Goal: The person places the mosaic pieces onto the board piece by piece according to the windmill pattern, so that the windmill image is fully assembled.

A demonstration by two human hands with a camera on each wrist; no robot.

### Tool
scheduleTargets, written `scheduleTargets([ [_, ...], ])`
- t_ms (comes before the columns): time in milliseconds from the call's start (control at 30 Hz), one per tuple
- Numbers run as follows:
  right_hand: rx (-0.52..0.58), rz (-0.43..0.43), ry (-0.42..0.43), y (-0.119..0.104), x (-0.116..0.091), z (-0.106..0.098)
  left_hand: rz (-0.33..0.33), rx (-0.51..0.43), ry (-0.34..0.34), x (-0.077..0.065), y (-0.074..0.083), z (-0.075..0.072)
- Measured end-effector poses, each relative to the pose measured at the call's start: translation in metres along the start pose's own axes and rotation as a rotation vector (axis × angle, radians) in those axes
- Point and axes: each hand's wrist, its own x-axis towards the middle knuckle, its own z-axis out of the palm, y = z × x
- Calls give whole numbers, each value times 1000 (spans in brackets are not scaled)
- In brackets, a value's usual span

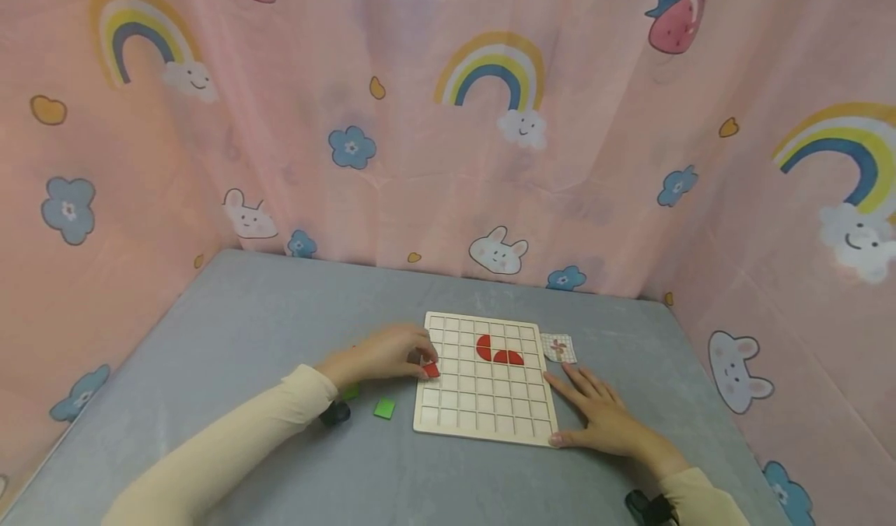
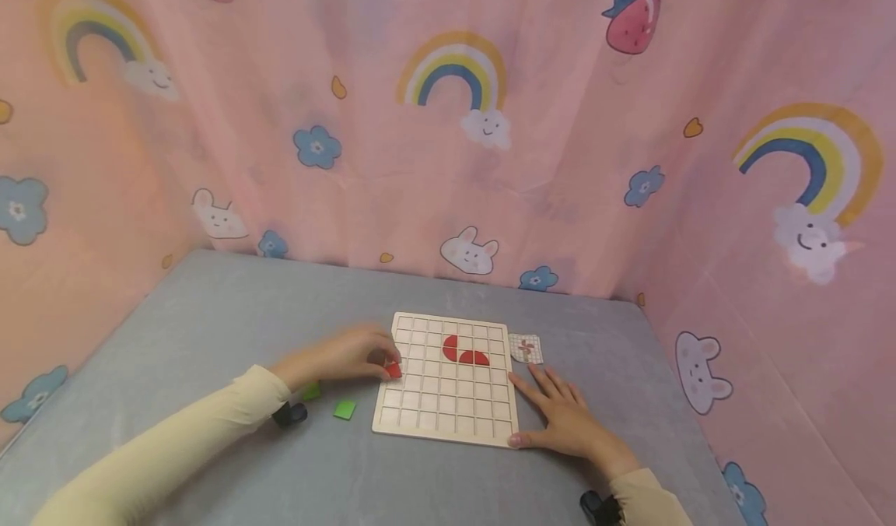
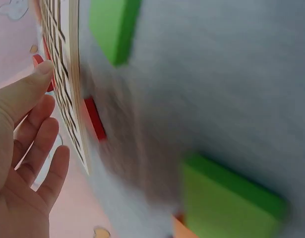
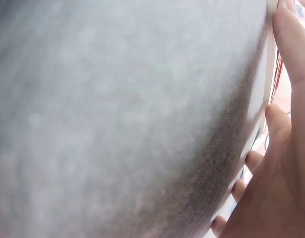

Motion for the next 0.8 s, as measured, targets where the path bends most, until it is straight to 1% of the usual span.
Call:
scheduleTargets([
  [100,-5,-19,11,2,1,2,55,-3,-20,12,1,5],
  [167,1,-10,6,4,2,4,69,-7,-31,20,1,8],
  [300,1,23,-13,7,5,6,107,19,-32,33,-2,15],
  [367,-1,27,-19,6,5,6,117,36,-33,38,-3,17],
  [533,-16,-6,2,5,4,4,141,67,-42,49,-6,21],
  [667,3,8,9,6,3,6,152,81,-48,57,-5,23],
  [800,10,35,-8,7,3,7,151,107,-57,63,-3,25],
])
